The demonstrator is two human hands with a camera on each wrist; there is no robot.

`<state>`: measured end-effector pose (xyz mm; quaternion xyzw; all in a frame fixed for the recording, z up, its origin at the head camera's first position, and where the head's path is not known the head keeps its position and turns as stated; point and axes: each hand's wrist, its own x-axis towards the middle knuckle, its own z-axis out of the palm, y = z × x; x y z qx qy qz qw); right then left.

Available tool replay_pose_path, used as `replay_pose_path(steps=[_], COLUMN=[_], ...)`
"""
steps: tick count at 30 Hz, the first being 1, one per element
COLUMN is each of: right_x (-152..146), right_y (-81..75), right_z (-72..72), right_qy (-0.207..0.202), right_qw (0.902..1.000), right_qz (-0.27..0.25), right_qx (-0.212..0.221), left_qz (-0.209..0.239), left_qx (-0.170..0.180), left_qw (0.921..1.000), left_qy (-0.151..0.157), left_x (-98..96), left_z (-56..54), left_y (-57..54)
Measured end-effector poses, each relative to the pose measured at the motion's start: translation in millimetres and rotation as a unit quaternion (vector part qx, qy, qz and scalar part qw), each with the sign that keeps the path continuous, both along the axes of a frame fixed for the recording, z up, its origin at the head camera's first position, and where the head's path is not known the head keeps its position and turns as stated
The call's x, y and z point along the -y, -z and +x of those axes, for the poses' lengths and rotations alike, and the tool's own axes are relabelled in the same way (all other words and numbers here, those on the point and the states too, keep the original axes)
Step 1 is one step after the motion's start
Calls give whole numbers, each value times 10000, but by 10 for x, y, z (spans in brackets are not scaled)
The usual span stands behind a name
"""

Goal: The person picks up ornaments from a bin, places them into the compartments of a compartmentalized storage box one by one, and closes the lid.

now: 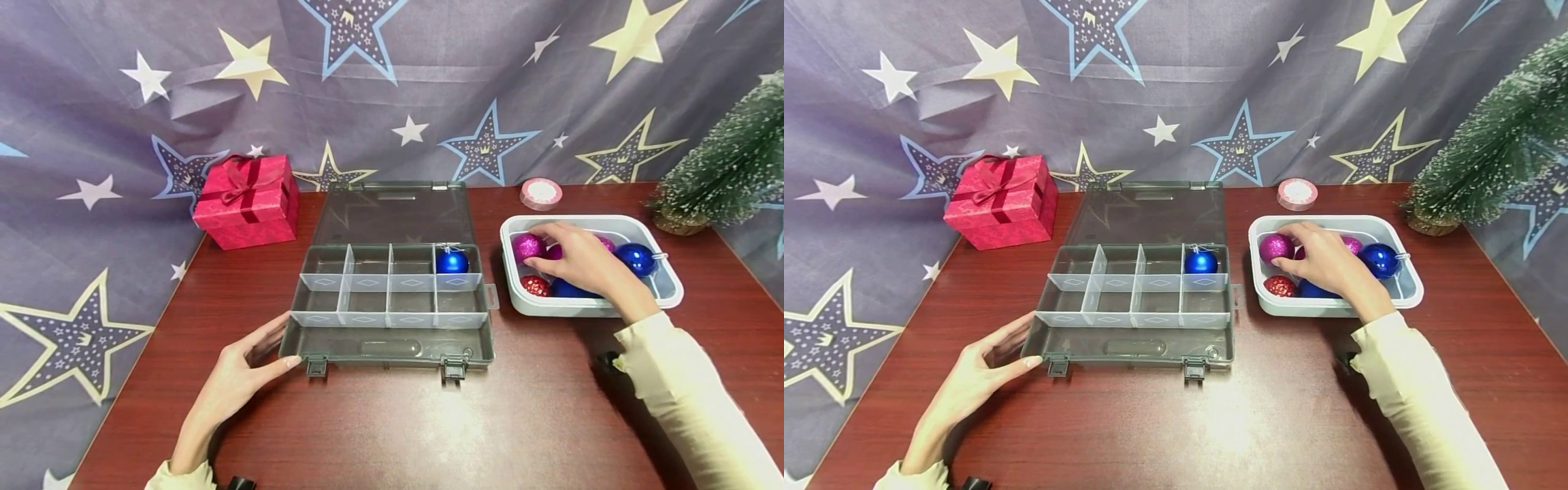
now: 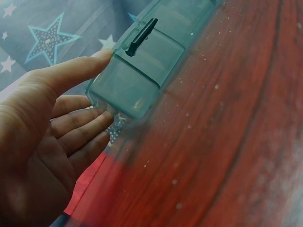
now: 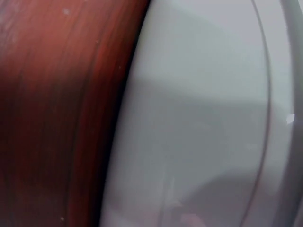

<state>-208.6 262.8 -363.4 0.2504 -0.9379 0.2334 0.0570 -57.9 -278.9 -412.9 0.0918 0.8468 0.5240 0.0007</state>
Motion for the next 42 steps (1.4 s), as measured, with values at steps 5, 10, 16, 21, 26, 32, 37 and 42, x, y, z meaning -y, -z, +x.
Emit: replay_pose_path(steps=[5,10,16,21,26,32,37,42], right_x=[-12,-31,-22,-7,40,140,247,370], right_y=[-90,-163,-245,-295,-312,-326,-347,-357], right_z=[58,110,145,167,180,181,163,138], right_qy=[291,482,538,488,394,245,60,-59], right_qw=[9987,9964,9944,9936,9928,9929,9934,9935], right_qz=[-270,-564,-853,-1011,-1127,-1134,-1090,-1108], right_qx=[316,418,329,118,-51,-244,-363,-242], left_qz=[-1,10,0,-5,-2,5,7,3], left_qx=[-11,9,-10,-4,-9,-20,-34,-36], left_qw=[10000,10000,10000,10000,10000,10000,10000,10000], left_qy=[-3,16,11,27,25,21,23,23], left_x=[0,-1,9,5,-2,-6,-9,-8], left_z=[-2,-9,0,-1,-1,-1,-2,0], left_y=[-4,-3,5,1,-2,-1,0,-2])
